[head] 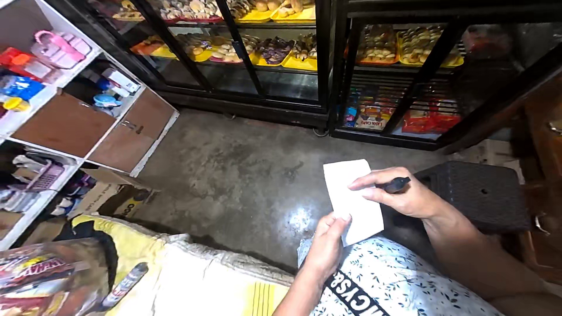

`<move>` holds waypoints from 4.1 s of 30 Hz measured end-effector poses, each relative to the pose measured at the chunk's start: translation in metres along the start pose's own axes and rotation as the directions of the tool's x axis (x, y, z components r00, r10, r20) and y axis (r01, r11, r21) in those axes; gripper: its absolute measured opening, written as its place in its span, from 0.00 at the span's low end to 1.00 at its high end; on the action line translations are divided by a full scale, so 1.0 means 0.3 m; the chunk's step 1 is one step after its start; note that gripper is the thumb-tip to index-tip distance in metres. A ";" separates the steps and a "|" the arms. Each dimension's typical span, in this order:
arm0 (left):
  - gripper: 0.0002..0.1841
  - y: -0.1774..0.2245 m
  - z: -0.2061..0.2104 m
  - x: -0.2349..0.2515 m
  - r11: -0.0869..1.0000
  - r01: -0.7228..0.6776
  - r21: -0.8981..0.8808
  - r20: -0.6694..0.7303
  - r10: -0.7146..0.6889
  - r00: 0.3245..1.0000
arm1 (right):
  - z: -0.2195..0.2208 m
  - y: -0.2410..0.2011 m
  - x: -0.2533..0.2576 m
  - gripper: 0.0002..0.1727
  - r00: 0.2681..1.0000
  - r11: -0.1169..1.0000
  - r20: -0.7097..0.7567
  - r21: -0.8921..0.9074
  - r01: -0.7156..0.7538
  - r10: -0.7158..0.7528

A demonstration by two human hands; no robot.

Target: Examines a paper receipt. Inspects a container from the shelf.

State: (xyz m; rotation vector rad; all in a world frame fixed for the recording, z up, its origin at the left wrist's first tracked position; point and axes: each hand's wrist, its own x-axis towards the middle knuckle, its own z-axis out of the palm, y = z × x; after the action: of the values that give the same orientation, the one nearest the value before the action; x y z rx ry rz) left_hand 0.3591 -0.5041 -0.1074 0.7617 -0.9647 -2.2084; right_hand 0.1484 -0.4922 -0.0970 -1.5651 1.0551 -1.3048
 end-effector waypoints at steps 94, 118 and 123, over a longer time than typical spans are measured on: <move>0.19 -0.016 0.010 -0.059 0.996 -0.078 -0.039 -0.090 0.074 0.993 | 0.047 -0.012 -0.050 0.13 0.999 0.999 -0.038 -0.032 -0.038 0.036; 0.18 -0.024 0.010 -0.056 0.995 -0.086 -0.058 -0.064 0.082 0.995 | 0.037 -0.011 -0.047 0.12 0.997 0.997 -0.047 -0.034 -0.063 0.062; 0.19 -0.022 0.014 -0.052 0.992 -0.088 -0.089 -0.061 0.083 0.995 | 0.037 -0.015 -0.043 0.12 0.996 0.996 -0.056 -0.037 -0.078 0.076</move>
State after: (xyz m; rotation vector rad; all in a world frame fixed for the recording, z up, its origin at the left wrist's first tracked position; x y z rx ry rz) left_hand 0.3644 -0.4875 -0.1060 0.7240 -0.8464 -2.1295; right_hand 0.1584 -0.4777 -0.0979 -1.5097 1.1699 -1.2876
